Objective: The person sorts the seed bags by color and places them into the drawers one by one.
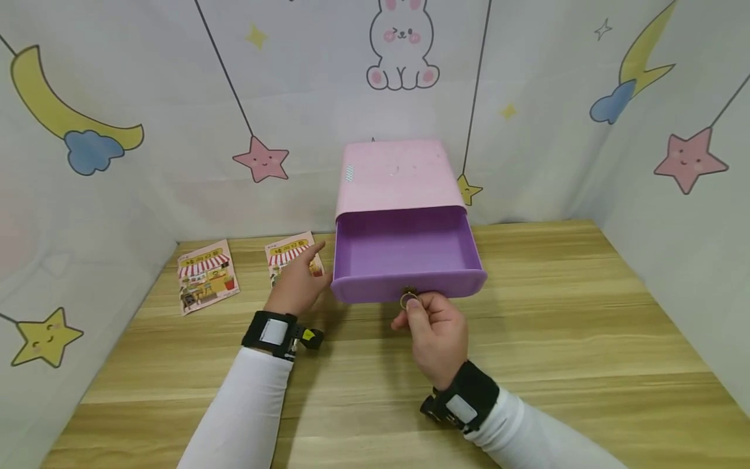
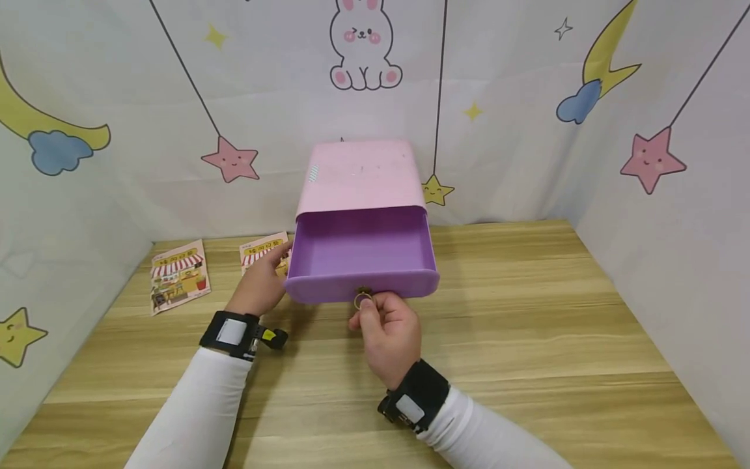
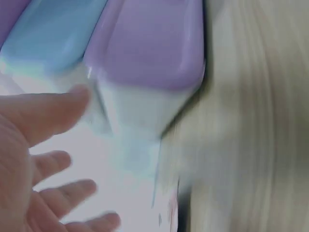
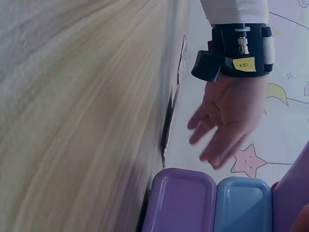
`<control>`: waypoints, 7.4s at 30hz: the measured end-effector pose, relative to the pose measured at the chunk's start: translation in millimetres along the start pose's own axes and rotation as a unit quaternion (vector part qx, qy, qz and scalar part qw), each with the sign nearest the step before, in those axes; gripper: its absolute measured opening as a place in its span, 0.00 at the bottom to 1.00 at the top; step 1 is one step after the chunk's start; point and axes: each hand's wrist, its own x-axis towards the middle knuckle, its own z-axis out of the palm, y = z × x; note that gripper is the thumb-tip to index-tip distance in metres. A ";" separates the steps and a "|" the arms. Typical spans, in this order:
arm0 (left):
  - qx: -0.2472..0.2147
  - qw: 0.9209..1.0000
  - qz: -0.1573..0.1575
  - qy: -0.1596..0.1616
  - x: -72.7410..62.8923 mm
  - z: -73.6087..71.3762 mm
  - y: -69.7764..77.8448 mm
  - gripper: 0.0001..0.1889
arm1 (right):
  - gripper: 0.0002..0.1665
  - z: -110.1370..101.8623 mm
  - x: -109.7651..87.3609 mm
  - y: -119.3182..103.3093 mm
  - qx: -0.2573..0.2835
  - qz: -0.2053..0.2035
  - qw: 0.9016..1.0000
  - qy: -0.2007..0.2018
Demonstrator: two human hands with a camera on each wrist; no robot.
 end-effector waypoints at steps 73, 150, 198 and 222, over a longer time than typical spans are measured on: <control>0.185 0.967 -0.174 -0.012 -6.9 -26.5 -36.0 0.40 | 0.12 -3.4 5.6 -2.5 0.010 0.019 1.000 -0.010; -0.255 0.917 -0.024 0.306 -50.7 -82.6 57.7 0.21 | 0.12 -3.6 4.9 -5.6 0.007 0.031 0.999 -0.006; -0.210 0.977 0.018 0.041 -87.2 -92.0 117.2 0.23 | 0.12 -5.0 6.9 -5.0 -0.001 0.040 0.999 -0.012; -0.241 0.966 -0.003 -0.092 -89.8 -98.8 118.5 0.22 | 0.13 -6.5 8.3 -4.2 -0.005 0.040 0.999 -0.014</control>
